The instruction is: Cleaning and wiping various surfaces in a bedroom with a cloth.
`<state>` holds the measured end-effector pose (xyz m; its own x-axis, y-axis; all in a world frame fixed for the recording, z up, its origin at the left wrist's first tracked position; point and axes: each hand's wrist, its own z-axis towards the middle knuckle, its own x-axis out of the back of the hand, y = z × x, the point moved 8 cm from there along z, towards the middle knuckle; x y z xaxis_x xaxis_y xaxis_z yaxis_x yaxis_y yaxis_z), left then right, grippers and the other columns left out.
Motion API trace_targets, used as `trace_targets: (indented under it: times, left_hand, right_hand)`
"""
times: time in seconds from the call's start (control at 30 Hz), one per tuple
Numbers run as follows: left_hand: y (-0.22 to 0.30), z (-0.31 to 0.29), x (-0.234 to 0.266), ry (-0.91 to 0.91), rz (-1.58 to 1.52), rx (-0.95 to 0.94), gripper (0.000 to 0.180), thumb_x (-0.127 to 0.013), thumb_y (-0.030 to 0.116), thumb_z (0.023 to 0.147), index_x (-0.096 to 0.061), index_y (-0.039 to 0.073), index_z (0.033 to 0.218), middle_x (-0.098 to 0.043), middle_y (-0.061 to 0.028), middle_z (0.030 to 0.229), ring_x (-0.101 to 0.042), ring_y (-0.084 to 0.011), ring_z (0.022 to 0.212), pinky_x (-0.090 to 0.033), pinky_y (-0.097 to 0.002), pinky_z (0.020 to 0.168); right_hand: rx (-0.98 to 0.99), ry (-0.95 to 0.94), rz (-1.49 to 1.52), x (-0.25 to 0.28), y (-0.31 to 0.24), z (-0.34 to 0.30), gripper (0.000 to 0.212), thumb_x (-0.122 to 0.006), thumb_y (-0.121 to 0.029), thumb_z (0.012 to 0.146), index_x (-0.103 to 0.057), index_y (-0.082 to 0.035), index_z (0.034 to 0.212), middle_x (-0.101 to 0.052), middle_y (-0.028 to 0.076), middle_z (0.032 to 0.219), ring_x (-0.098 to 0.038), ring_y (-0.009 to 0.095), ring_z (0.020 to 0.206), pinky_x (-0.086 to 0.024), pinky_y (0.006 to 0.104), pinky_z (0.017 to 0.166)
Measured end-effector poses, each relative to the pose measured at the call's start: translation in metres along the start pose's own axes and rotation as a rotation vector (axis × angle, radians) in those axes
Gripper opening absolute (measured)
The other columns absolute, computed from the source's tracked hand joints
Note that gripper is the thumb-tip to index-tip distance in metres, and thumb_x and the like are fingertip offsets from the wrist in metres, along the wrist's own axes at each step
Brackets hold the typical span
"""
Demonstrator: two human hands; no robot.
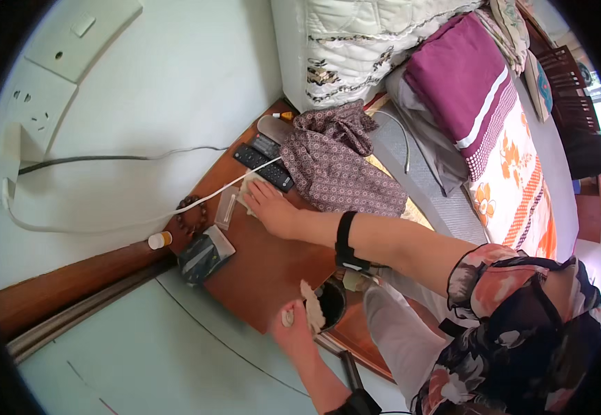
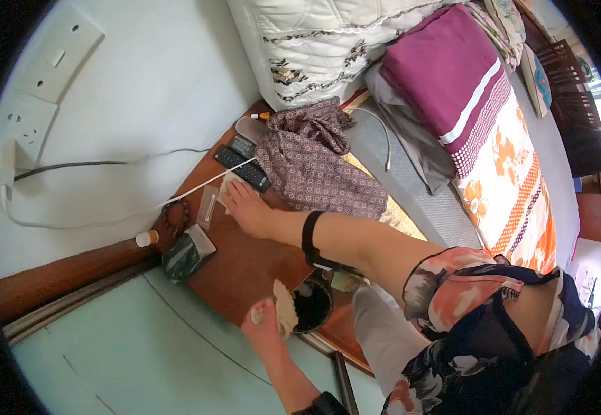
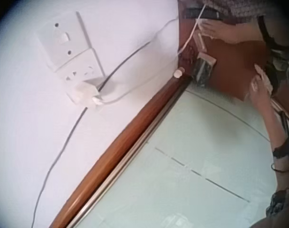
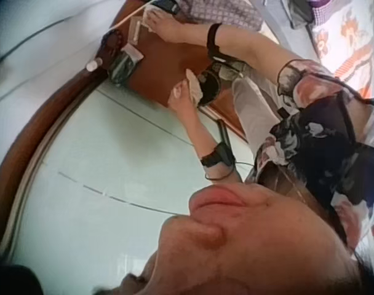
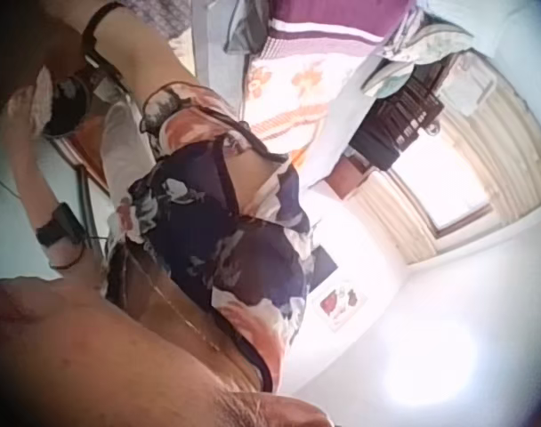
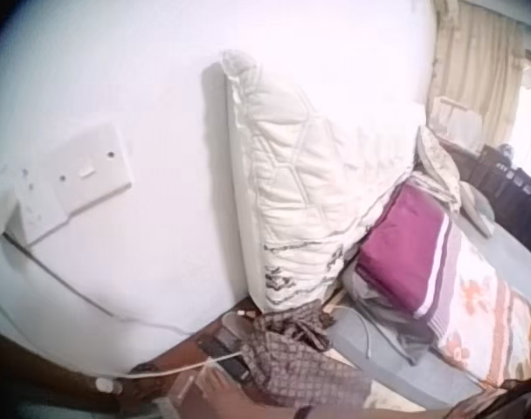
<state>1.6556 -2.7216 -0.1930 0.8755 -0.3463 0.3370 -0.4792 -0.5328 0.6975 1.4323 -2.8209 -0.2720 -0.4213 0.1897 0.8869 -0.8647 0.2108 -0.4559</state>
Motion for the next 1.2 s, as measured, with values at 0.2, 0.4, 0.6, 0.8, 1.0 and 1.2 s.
trace_targets:
  times: [0.2, 0.4, 0.6, 0.8, 1.0, 1.2]
  left_hand:
    - [0.075, 0.095, -0.043, 0.044, 0.633, -0.346, 0.022, -0.06, 0.017, 0.082, -0.066, 0.0, 0.095, -0.066, -0.0201, 0.083, -0.064, -0.035, 0.078, -0.05, -0.0405, 0.068]
    - [0.111, 0.18, -0.069, 0.177, 0.962, -0.435, 0.058, -0.068, 0.019, 0.079, -0.041, -0.002, 0.126, -0.065, -0.0178, 0.103, -0.065, -0.0361, 0.085, -0.053, -0.0433, 0.07]
    - [0.113, 0.213, -0.085, 0.257, 1.025, -0.45, 0.03, -0.068, 0.018, 0.079, -0.052, 0.0, 0.097, -0.066, -0.0204, 0.087, -0.067, -0.0323, 0.081, -0.054, -0.0421, 0.068]
    - [0.1, 0.206, -0.063, 0.21, 0.979, -0.461, 0.021, -0.065, 0.017, 0.079, -0.06, -0.001, 0.088, -0.066, -0.0224, 0.085, -0.064, -0.0397, 0.082, -0.05, -0.0471, 0.071]
    - [0.063, 0.112, -0.051, 0.17, 0.532, -0.429, 0.02, -0.064, 0.013, 0.077, -0.06, 0.001, 0.093, -0.065, -0.0208, 0.079, -0.064, -0.0381, 0.075, -0.05, -0.0463, 0.065]
    - [0.074, 0.113, -0.022, 0.085, 0.229, -0.253, 0.016, -0.061, 0.012, 0.077, -0.059, -0.001, 0.085, -0.062, -0.0205, 0.074, -0.06, -0.0372, 0.066, -0.048, -0.0438, 0.06]
  right_hand:
    - [0.024, -0.103, -0.033, -0.009, 0.017, 0.033, 0.053, -0.052, -0.006, 0.081, -0.039, 0.005, 0.131, -0.031, 0.029, 0.139, -0.027, 0.043, 0.133, -0.02, 0.0468, 0.112]
    - [0.065, -0.087, 0.038, -0.021, 0.001, 0.043, 0.052, -0.052, -0.009, 0.081, -0.041, 0.003, 0.131, -0.032, 0.029, 0.14, -0.026, 0.044, 0.133, -0.019, 0.0467, 0.112]
    - [0.069, -0.062, 0.067, -0.023, 0.006, 0.057, 0.062, -0.058, -0.01, 0.076, -0.037, 0.005, 0.133, -0.024, 0.03, 0.143, -0.02, 0.045, 0.136, -0.016, 0.0491, 0.113]
    - [0.161, -0.129, 0.16, -0.033, -0.016, 0.088, 0.054, -0.059, -0.009, 0.075, -0.048, -0.001, 0.128, -0.033, 0.024, 0.14, -0.026, 0.039, 0.135, -0.021, 0.0486, 0.112]
    - [0.439, -0.113, 0.128, -0.035, -0.018, 0.116, 0.047, -0.062, -0.009, 0.075, -0.053, -0.008, 0.121, -0.042, 0.014, 0.136, -0.035, 0.032, 0.13, -0.025, 0.0462, 0.11]
    - [0.751, -0.197, 0.167, -0.032, -0.018, 0.021, 0.036, -0.056, -0.018, 0.086, -0.053, -0.01, 0.121, -0.045, 0.01, 0.135, -0.038, 0.029, 0.127, -0.029, 0.0451, 0.106]
